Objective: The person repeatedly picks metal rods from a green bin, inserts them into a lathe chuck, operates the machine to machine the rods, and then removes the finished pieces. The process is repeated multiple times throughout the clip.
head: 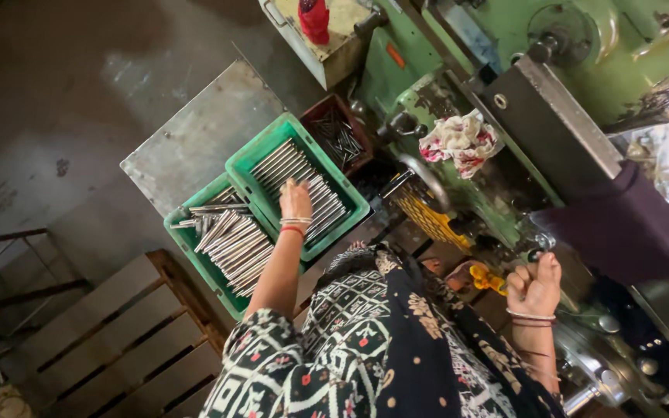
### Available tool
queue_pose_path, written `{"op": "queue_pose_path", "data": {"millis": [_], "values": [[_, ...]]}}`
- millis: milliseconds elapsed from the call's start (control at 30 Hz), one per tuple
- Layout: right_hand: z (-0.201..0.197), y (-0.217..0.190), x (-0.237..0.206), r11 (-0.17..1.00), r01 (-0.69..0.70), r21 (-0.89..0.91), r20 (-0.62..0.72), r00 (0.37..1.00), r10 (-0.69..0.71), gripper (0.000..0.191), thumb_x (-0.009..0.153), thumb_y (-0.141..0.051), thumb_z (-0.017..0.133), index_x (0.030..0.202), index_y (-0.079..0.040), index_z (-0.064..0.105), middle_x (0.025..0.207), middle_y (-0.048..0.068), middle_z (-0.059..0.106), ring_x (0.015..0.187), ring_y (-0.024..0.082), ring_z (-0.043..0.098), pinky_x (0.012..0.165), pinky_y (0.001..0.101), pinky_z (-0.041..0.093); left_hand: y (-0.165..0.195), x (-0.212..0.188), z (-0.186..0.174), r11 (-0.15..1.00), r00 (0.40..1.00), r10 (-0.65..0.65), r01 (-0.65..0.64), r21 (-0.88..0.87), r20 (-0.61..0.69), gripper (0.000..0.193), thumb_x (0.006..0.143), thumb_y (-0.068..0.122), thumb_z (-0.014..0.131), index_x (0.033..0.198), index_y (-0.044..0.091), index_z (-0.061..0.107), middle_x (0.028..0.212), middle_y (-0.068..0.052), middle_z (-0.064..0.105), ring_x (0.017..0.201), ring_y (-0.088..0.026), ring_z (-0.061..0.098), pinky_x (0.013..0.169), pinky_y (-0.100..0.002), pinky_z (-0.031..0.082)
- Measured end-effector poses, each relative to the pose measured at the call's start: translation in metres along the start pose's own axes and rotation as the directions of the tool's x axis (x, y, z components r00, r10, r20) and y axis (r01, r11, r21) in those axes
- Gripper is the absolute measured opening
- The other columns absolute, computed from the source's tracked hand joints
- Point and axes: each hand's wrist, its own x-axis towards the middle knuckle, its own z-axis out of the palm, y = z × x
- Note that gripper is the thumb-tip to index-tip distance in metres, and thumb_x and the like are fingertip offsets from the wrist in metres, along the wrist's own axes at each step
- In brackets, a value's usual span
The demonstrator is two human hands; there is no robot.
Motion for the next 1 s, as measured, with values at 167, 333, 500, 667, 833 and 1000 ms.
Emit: {"op": "queue_pose_path", "data": {"millis": [167, 333, 500, 667, 833, 1000], "values": [[0.010, -0.007, 0.001, 0.999, 0.015, -0.038, -0.077, 0.997, -0.017, 0.023, 0.106, -0.040, 0.066, 0.107, -0.020, 0.056, 0.074, -0.007, 0.037, 0.058, 0.006, 0.029, 0.049, 0.0199, 0.025, -0.010, -0.001, -0.002, 0.996, 0.988, -0.084, 0.081, 0.033, 0.128, 0.025, 0.099, 0.017, 0.051, 0.104, 0.013, 0.075, 0.110, -0.017, 0.067, 0.101, -0.039, 0.065, 0.081, -0.048, 0.057], [0.025, -0.011, 0.009, 1.000, 0.013, 0.010, 0.008, 1.000, -0.013, 0.027, 0.105, -0.040, 0.072, 0.110, -0.018, 0.058, 0.071, -0.007, 0.032, 0.060, 0.006, 0.030, 0.051, 0.0206, 0.026, -0.011, 0.002, -0.006, 0.977, 0.993, -0.051, 0.029, 0.210, 0.104, 0.023, 0.094, 0.012, 0.054, 0.088, 0.009, 0.076, 0.103, -0.013, 0.073, 0.096, -0.034, 0.071, 0.076, -0.045, 0.060], [0.018, 0.001, 0.025, 0.988, -0.077, 0.131, 0.147, 0.987, 0.058, 0.024, 0.107, -0.036, 0.076, 0.111, -0.018, 0.062, 0.071, -0.009, 0.031, 0.061, 0.005, 0.029, 0.052, 0.0186, 0.025, -0.031, 0.008, -0.011, 0.975, 0.978, -0.153, 0.126, 0.182, 0.140, 0.026, 0.097, 0.012, 0.054, 0.084, 0.006, 0.076, 0.095, -0.017, 0.074, 0.087, -0.036, 0.075, 0.073, -0.044, 0.062], [0.014, 0.012, 0.031, 0.982, -0.131, 0.139, 0.168, 0.980, 0.107, 0.025, 0.106, -0.037, 0.078, 0.110, -0.017, 0.064, 0.069, -0.009, 0.030, 0.059, 0.005, 0.028, 0.051, 0.0184, 0.026, -0.036, -0.001, -0.021, 0.994, 0.996, -0.063, 0.056, 0.097, 0.067, 0.019, 0.091, 0.008, 0.056, 0.085, 0.007, 0.073, 0.093, -0.018, 0.072, 0.089, -0.037, 0.072, 0.075, -0.046, 0.060], [0.014, 0.009, 0.037, 0.974, -0.155, 0.167, 0.118, 0.984, 0.136, 0.024, 0.106, -0.037, 0.077, 0.113, -0.017, 0.066, 0.073, -0.007, 0.033, 0.064, 0.006, 0.033, 0.056, 0.0187, 0.031, -0.069, 0.005, -0.084, 0.993, 0.888, 0.005, 0.049, 0.104, -0.460, 0.016, 0.082, 0.009, 0.060, 0.096, 0.006, 0.067, 0.092, -0.017, 0.064, 0.090, -0.037, 0.061, 0.080, -0.051, 0.049], [0.020, 0.000, 0.051, 0.960, -0.194, 0.201, 0.186, 0.970, 0.157, 0.024, 0.108, -0.036, 0.077, 0.109, -0.016, 0.064, 0.073, -0.008, 0.032, 0.062, 0.005, 0.030, 0.054, 0.0178, 0.029, -0.159, -0.002, -0.162, 0.776, 0.608, -0.522, 0.629, -0.038, -0.598, 0.035, 0.068, 0.010, 0.067, 0.102, 0.005, 0.067, 0.102, -0.020, 0.066, 0.098, -0.041, 0.061, 0.084, -0.053, 0.048]]}}
